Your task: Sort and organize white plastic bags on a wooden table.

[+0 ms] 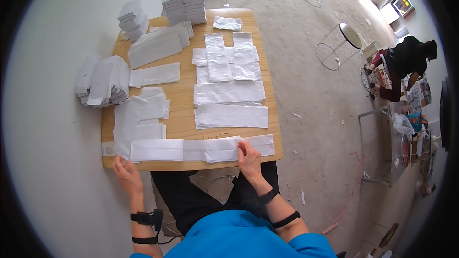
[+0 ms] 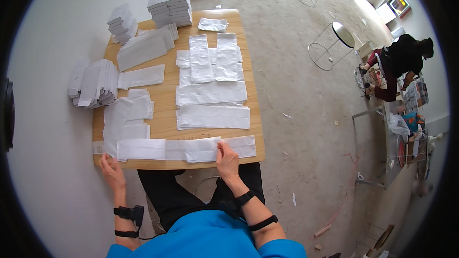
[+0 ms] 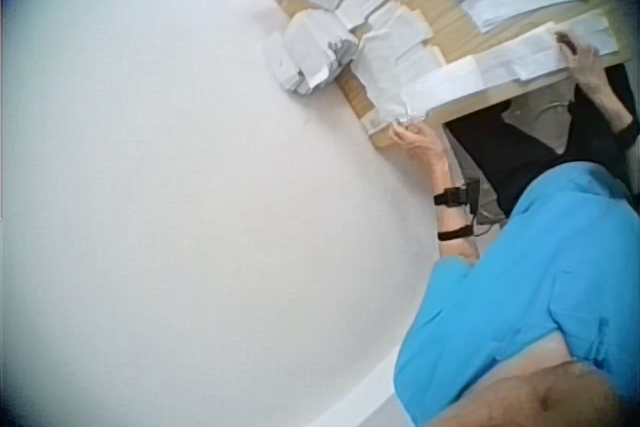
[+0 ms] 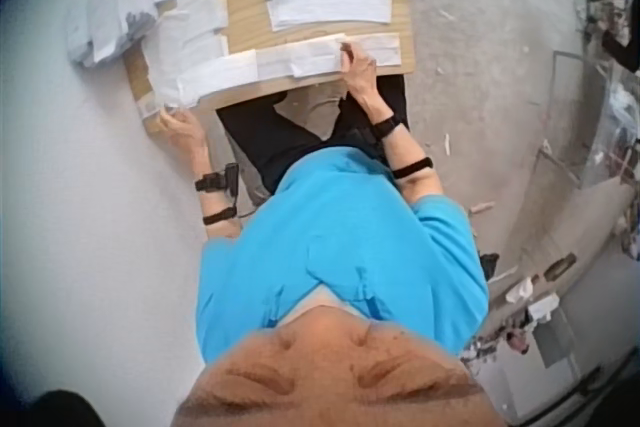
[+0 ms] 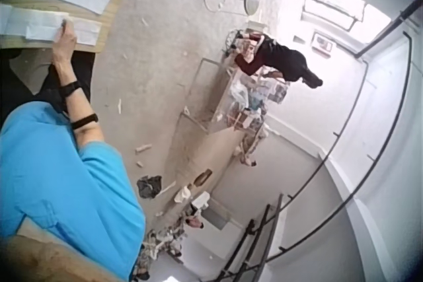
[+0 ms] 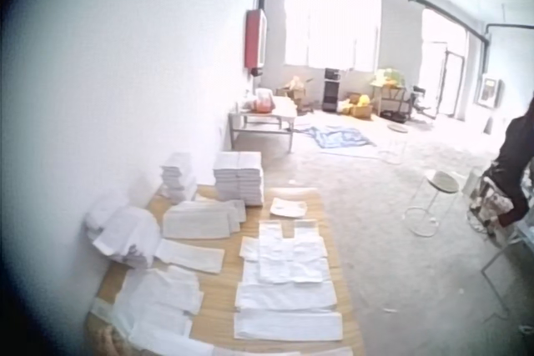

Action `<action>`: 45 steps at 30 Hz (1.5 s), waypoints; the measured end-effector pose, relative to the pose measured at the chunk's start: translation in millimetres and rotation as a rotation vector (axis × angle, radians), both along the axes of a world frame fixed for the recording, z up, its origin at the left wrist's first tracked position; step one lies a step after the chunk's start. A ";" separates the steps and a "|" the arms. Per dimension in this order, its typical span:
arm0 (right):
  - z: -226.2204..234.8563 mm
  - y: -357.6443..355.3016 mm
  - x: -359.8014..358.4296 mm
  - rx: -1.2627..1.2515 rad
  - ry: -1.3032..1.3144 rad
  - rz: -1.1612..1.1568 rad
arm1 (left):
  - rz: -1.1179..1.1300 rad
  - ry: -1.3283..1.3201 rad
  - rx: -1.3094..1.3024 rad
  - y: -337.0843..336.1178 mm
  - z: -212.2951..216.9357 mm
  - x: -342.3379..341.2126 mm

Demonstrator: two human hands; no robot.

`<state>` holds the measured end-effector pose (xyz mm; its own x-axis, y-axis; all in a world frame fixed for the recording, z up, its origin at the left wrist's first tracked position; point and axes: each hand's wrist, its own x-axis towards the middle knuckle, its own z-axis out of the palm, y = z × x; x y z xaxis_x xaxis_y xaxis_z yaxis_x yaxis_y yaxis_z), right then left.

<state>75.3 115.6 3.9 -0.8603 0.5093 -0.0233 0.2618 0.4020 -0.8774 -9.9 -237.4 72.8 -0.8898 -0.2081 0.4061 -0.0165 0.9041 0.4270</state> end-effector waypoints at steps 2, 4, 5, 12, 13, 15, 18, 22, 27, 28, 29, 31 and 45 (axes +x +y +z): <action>10.1 8.4 1.3 0.056 0.034 -0.056 | -0.406 -0.245 0.041 39.6 17.9 12.9; 8.4 21.7 6.3 0.081 0.071 -0.121 | -0.822 -0.340 -0.031 86.0 8.6 24.2; 8.9 28.4 8.0 0.113 0.029 -0.171 | -0.901 -0.414 -0.071 101.7 -3.5 29.4; -0.3 60.3 16.9 0.265 -0.064 -0.272 | -0.793 -0.565 -0.267 127.3 -69.4 45.3; -1.6 61.5 17.1 0.258 -0.067 -0.277 | -0.794 -0.566 -0.269 128.1 -71.0 46.6; -4.3 62.0 18.0 0.259 -0.063 -0.277 | -0.789 -0.522 -0.286 129.8 -72.4 48.7; -4.6 60.1 19.1 0.257 -0.063 -0.273 | -0.780 -0.534 -0.285 132.1 -71.9 49.8; -6.4 59.4 20.6 0.249 -0.053 -0.268 | -0.773 -0.560 -0.286 131.9 -69.2 50.5; -7.8 63.4 22.2 0.246 -0.049 -0.274 | -0.792 -0.551 -0.299 130.8 -65.8 48.8; -5.9 64.3 21.6 0.238 -0.050 -0.276 | -0.792 -0.552 -0.298 132.3 -62.0 49.4; -3.2 65.3 21.4 0.238 -0.052 -0.276 | -0.761 -0.567 -0.302 133.6 -56.9 51.1; 1.8 66.5 21.3 0.227 -0.074 -0.318 | -0.736 -0.583 -0.307 142.6 -33.4 50.4; -13.5 82.0 21.6 0.237 -0.354 -0.346 | -0.817 -0.667 0.426 244.6 -74.7 22.5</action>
<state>96.9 197.7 -9.6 -0.6020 0.7875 -0.1318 0.6768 0.4157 -0.6075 12.5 7.1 -1.9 -0.8345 0.5259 -0.1645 0.1719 0.5319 0.8292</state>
